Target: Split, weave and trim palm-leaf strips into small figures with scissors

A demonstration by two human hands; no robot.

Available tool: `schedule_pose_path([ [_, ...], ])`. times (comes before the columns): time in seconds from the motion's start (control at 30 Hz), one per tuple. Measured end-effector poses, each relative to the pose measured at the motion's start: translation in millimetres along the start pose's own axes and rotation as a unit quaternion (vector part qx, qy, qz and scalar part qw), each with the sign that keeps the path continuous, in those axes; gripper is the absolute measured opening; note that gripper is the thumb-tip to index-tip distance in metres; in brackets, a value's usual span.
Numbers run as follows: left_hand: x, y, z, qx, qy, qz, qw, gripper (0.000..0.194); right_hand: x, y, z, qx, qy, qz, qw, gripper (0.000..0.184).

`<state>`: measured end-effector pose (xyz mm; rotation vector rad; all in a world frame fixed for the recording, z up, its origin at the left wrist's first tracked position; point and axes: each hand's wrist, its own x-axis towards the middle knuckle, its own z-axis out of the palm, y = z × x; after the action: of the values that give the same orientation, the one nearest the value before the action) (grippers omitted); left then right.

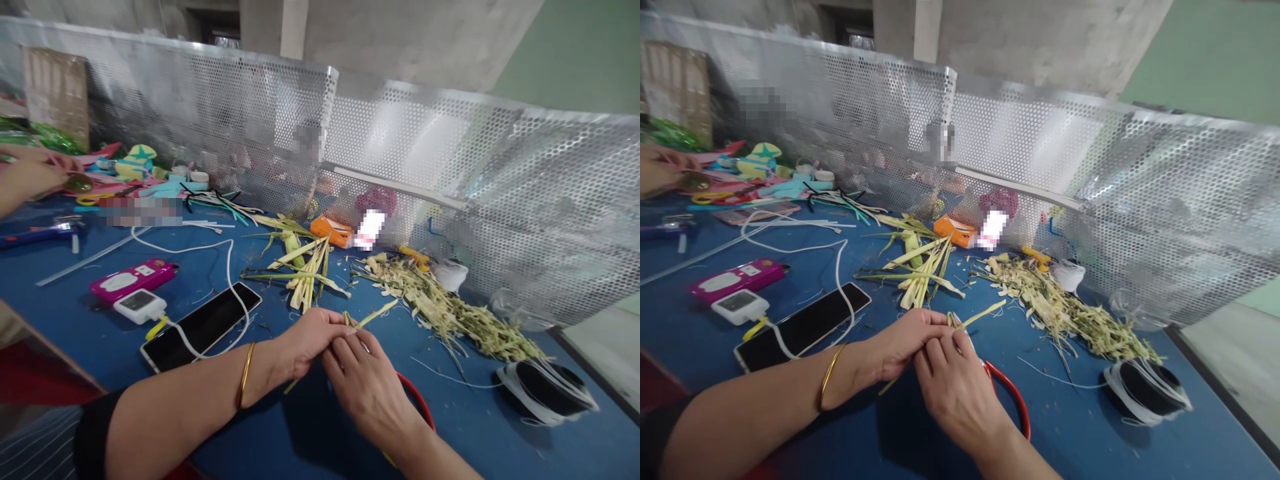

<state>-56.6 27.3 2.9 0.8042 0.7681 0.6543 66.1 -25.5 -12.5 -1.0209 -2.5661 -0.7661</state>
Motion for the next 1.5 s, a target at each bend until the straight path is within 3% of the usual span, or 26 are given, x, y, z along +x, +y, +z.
schedule_pose_path([
  [0.13, 0.6, 2.9, -0.9, 0.021, -0.002, 0.012, 1.000, 0.010, -1.4, 3.9, -3.2, 0.044, 0.057, 0.019, 0.997, 0.029],
  [0.23, 1.0, 7.5, -2.3, 0.044, 0.009, 0.016, 0.999, 0.013, -3.0, 14.4, -9.3, 0.139, 0.137, 0.123, 0.973, 0.025],
  [0.3, 1.4, 10.1, -3.7, 0.057, 0.005, 0.010, 0.998, 0.015, -4.1, 22.9, -10.3, 0.222, 0.168, 0.254, 0.926, 0.020],
  [0.37, 2.2, 11.4, -5.5, 0.064, -0.012, 0.011, 0.998, 0.018, -5.0, 30.1, -7.1, 0.316, 0.163, 0.387, 0.851, 0.022],
  [0.43, 3.2, 11.4, -7.4, 0.068, -0.024, 0.018, 0.997, 0.021, -5.8, 34.1, -0.7, 0.394, 0.149, 0.478, 0.771, 0.029],
  [0.53, 4.3, 10.3, -9.2, 0.064, -0.027, 0.023, 0.997, 0.025, -6.0, 33.9, 9.7, 0.450, 0.150, 0.544, 0.693, 0.035],
  [0.63, 4.3, 9.9, -8.7, 0.067, -0.019, 0.026, 0.997, 0.027, -5.1, 30.5, 17.0, 0.494, 0.155, 0.563, 0.644, 0.039],
  [0.73, 4.4, 11.2, -7.0, 0.075, 0.030, 0.040, 0.996, 0.026, -4.2, 30.0, 21.0, 0.546, 0.135, 0.558, 0.610, 0.045],
  [0.77, 4.6, 12.1, -6.8, 0.073, 0.049, 0.047, 0.995, 0.024, -4.3, 30.9, 21.4, 0.557, 0.112, 0.552, 0.611, 0.047],
  [0.8, 5.0, 13.2, -6.8, 0.071, 0.063, 0.055, 0.994, 0.022, -4.7, 32.3, 21.0, 0.553, 0.087, 0.540, 0.629, 0.049],
  [0.83, 5.4, 14.4, -7.1, 0.070, 0.072, 0.065, 0.993, 0.019, -5.3, 33.9, 19.8, 0.530, 0.065, 0.517, 0.669, 0.049],
  [0.9, 6.5, 16.7, -8.5, 0.067, 0.087, 0.085, 0.990, 0.014, -6.8, 37.0, 14.7, 0.424, 0.057, 0.418, 0.801, 0.040],
  [0.97, 7.5, 18.1, -10.3, 0.062, 0.104, 0.101, 0.987, 0.012, -8.2, 38.6, 6.9, 0.266, 0.082, 0.241, 0.930, 0.023],
  [1.0, 7.9, 18.3, -11.0, 0.057, 0.112, 0.104, 0.987, 0.012, -8.5, 38.5, 2.8, 0.193, 0.094, 0.146, 0.966, 0.020],
  [1.03, 8.1, 18.2, -11.5, 0.056, 0.113, 0.103, 0.987, 0.012, -8.7, 37.9, -1.1, 0.138, 0.104, 0.068, 0.983, 0.023],
  [1.1, 8.1, 17.2, -11.6, 0.064, 0.105, 0.098, 0.988, 0.014, -8.6, 35.9, -7.1, 0.085, 0.116, -0.019, 0.989, 0.028],
  [1.17, 7.2, 16.1, -10.1, 0.084, 0.093, 0.092, 0.988, 0.016, -8.4, 34.4, -10.5, 0.097, 0.136, -0.024, 0.986, 0.027],
  [1.23, 5.2, 15.4, -7.2, 0.109, 0.087, 0.095, 0.986, 0.018, -8.2, 34.8, -11.5, 0.136, 0.169, 0.030, 0.976, 0.023],
  [1.33, 2.2, 14.3, -2.6, 0.142, 0.082, 0.111, 0.980, 0.016, -8.4, 39.2, -10.2, 0.209, 0.199, 0.170, 0.942, 0.017],
  [1.5, 2.4, 8.2, -2.6, 0.183, 0.015, 0.098, 0.978, 0.011, -11.3, 47.0, -3.0, 0.308, 0.133, 0.330, 0.883, 0.017],
])
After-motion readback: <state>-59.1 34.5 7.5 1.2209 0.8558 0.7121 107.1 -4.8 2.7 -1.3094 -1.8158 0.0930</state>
